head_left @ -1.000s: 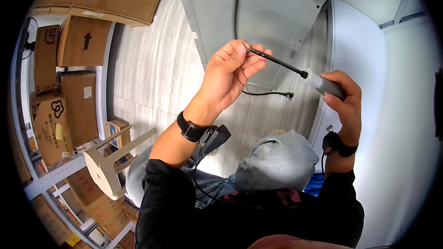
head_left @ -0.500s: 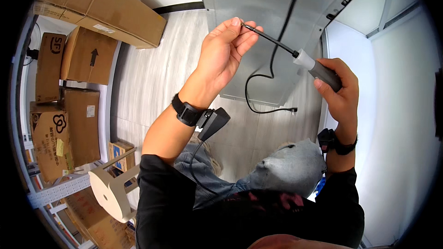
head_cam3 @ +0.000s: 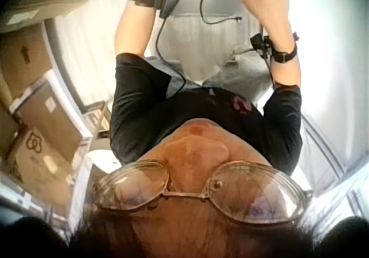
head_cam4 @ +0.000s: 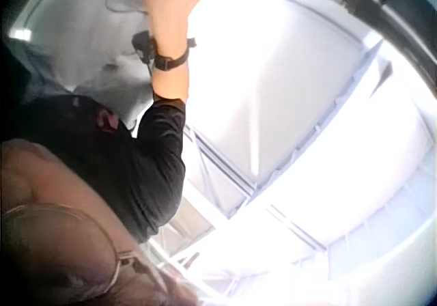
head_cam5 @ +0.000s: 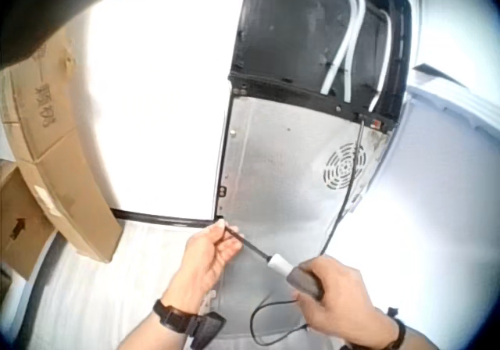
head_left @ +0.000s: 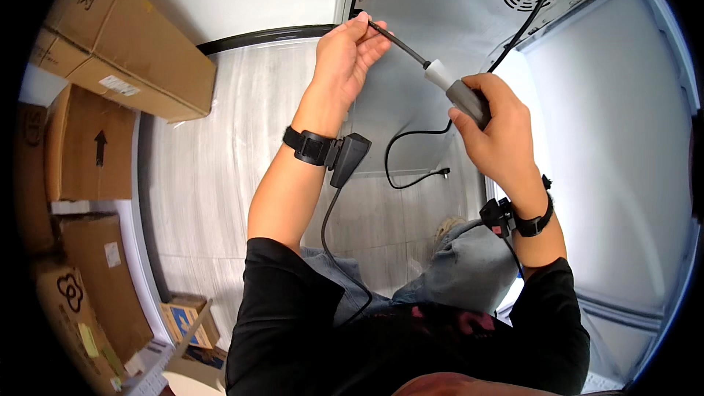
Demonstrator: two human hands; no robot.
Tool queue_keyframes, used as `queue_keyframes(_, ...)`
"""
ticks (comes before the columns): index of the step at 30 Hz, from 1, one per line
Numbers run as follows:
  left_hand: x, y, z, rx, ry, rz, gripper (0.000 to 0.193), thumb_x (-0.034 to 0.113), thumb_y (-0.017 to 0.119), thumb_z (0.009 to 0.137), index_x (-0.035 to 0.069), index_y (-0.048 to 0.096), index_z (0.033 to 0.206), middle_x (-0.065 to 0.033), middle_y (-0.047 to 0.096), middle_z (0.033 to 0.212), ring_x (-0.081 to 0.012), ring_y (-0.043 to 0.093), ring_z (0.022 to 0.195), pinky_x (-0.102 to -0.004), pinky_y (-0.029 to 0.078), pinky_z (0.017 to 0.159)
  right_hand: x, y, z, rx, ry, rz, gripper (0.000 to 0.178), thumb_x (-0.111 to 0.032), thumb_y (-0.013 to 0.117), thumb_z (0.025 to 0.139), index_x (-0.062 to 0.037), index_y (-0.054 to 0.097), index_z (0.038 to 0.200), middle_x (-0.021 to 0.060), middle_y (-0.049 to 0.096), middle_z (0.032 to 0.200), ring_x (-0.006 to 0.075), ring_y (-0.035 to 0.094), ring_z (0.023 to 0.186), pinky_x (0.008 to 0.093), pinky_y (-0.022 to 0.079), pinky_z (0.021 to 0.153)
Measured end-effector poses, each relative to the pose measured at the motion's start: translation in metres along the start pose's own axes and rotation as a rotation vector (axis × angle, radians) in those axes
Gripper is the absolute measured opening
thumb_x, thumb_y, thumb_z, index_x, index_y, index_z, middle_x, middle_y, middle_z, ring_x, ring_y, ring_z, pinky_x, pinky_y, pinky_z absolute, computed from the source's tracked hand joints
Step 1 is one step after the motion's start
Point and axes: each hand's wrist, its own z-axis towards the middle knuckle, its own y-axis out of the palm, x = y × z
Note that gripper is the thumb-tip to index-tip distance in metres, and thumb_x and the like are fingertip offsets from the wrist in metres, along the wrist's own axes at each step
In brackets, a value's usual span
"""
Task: The person sits on the floor and uses a screwdriver to fasten screws into the back panel of a large appliance. They repeatedly pick up screws, align them with holes, and tighten them while adjusting the panel position.
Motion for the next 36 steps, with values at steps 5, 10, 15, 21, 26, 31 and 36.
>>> queue_keyframes(5,-0.003,-0.019,0.006,-0.093,-0.104,-0.064,0.017,0.021,0.053,0.095,0.004,0.056,0.097,-0.0079,0.063,0.090,-0.0155,0.063,0.076,-0.0265,0.055,0.068,-0.012,0.039,-0.022,-0.007,0.272,0.177,0.026,-0.011,0.071,0.077,-0.0012,0.056,0.097,0.0130,0.059,0.077,0.0249,0.060,0.066,0.0324,0.046,0.060)
queue_keyframes(10,-0.011,-0.029,0.008,0.039,-0.096,0.099,0.021,0.027,0.056,0.094,0.006,0.058,0.097,-0.0036,0.064,0.085,-0.0118,0.061,0.073,-0.0254,0.052,0.066,-0.007,0.088,-0.042,-0.021,0.487,0.620,0.027,-0.014,0.069,0.080,-0.0028,0.053,0.099,0.0051,0.060,0.081,0.0118,0.056,0.065,0.0264,0.044,0.056)
queue_keyframes(15,-0.007,-0.028,0.010,0.089,-0.006,0.339,0.021,0.027,0.055,0.094,0.006,0.061,0.097,-0.0035,0.064,0.086,-0.0114,0.059,0.071,-0.0252,0.049,0.064,-0.020,0.107,-0.042,-0.086,0.720,1.095,0.029,-0.017,0.066,0.084,-0.0025,0.047,0.102,0.0061,0.059,0.085,0.0092,0.056,0.064,0.0231,0.045,0.048)
queue_keyframes(21,-0.004,-0.010,0.009,0.124,0.034,0.484,0.021,0.023,0.052,0.093,0.005,0.062,0.100,-0.0040,0.065,0.088,-0.0133,0.060,0.078,-0.0269,0.047,0.070,-0.016,0.109,-0.033,-0.083,0.592,1.324,0.025,-0.017,0.062,0.087,-0.0003,0.047,0.099,0.0061,0.058,0.081,0.0083,0.054,0.066,0.0245,0.047,0.052)
queue_keyframes(26,-0.001,-0.003,0.009,0.059,0.121,0.457,0.020,0.021,0.053,0.092,0.005,0.061,0.101,-0.0068,0.066,0.095,-0.0152,0.061,0.087,-0.0288,0.046,0.077,-0.002,0.096,-0.034,-0.152,0.565,1.330,0.024,-0.017,0.059,0.089,0.0011,0.049,0.101,0.0049,0.057,0.079,0.0075,0.053,0.066,0.0242,0.048,0.054)
queue_keyframes(31,0.000,-0.005,0.010,0.102,0.174,0.486,0.021,0.022,0.052,0.092,0.006,0.062,0.101,-0.0058,0.066,0.102,-0.0167,0.057,0.099,-0.0308,0.039,0.087,-0.004,0.095,-0.028,-0.204,0.566,1.416,0.028,-0.019,0.057,0.090,0.0033,0.049,0.105,0.0067,0.058,0.084,0.0086,0.055,0.071,0.0252,0.050,0.056)
queue_keyframes(36,-0.001,-0.005,0.013,0.099,0.183,0.493,0.022,0.021,0.053,0.091,0.005,0.063,0.102,-0.0034,0.066,0.100,-0.0139,0.056,0.095,-0.0301,0.037,0.087,-0.010,0.096,-0.027,-0.200,0.613,1.443,0.027,-0.026,0.054,0.093,-0.0022,0.052,0.104,0.0052,0.061,0.085,0.0092,0.059,0.070,0.0241,0.049,0.055)
